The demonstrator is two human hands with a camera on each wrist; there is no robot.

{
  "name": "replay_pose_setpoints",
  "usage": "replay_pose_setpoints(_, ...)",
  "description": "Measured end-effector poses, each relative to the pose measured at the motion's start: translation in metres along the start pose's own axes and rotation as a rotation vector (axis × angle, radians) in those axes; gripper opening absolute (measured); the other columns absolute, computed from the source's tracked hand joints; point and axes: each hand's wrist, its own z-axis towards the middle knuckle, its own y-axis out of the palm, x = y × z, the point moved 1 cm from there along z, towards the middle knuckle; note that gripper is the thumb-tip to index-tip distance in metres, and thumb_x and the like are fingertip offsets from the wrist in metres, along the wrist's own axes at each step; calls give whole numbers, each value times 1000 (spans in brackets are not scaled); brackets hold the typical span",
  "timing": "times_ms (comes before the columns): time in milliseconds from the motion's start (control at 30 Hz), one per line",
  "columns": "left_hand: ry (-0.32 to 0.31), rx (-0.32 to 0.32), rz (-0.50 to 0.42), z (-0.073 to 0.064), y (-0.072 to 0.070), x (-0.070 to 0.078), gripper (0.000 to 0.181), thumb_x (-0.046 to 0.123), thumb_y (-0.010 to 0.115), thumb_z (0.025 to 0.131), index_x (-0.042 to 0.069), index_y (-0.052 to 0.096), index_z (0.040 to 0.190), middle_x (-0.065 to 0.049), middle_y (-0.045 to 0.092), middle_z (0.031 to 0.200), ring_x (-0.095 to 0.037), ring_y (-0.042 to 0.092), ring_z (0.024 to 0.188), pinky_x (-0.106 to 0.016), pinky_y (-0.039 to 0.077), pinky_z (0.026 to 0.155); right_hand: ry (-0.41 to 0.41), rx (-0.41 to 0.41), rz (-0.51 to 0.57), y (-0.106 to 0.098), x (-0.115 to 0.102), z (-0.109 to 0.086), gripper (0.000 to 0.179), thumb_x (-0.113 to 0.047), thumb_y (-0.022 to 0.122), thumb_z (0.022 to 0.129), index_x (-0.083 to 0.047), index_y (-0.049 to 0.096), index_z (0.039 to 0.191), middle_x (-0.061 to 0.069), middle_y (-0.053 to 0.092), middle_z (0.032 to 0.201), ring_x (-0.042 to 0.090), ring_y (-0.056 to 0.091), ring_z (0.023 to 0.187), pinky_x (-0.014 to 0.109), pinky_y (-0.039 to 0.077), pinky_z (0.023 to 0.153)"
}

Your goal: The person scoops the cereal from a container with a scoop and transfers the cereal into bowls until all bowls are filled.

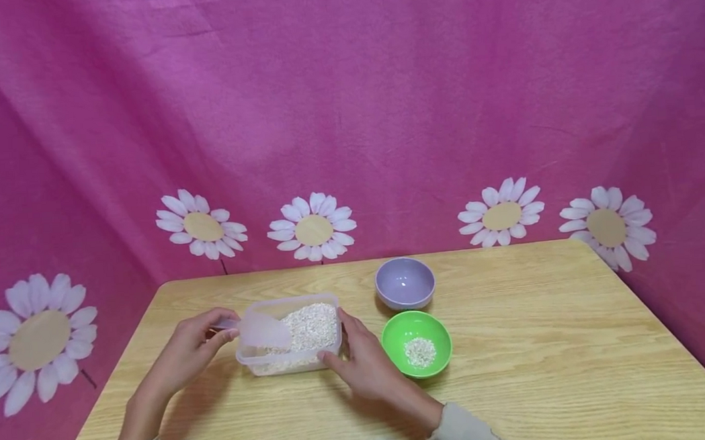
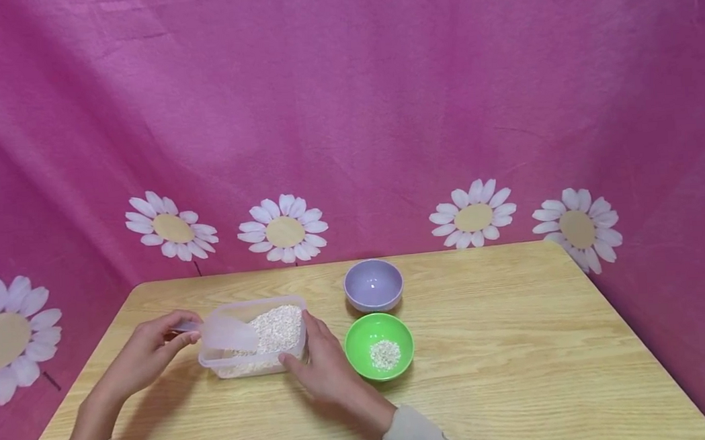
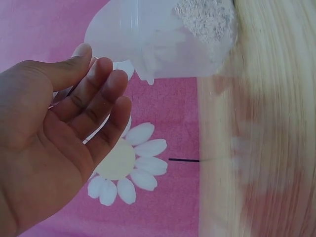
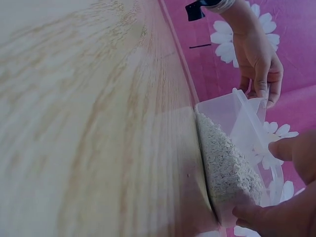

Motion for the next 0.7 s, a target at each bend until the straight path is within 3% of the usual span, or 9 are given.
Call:
replay_pose_setpoints(200, 52, -34, 18, 2, 4, 5, 13, 4, 77, 97, 7, 73, 109, -2, 78, 97, 3, 63, 87, -26, 57, 71, 3, -14, 17, 1, 1, 2, 84, -25, 71, 104, 12, 25, 164, 32, 40, 165, 42, 43, 154, 54, 37, 125)
replay_pose_setpoints(700, 28, -68, -16, 8, 26, 16, 14, 1, 77, 96, 5, 72, 108, 3, 72, 89, 2, 57, 77, -23, 53, 65, 7, -12, 39, 2, 1, 2, 83, -25, 71, 105, 10, 25, 165, 31, 42, 165, 39, 43, 154, 53, 38, 124)
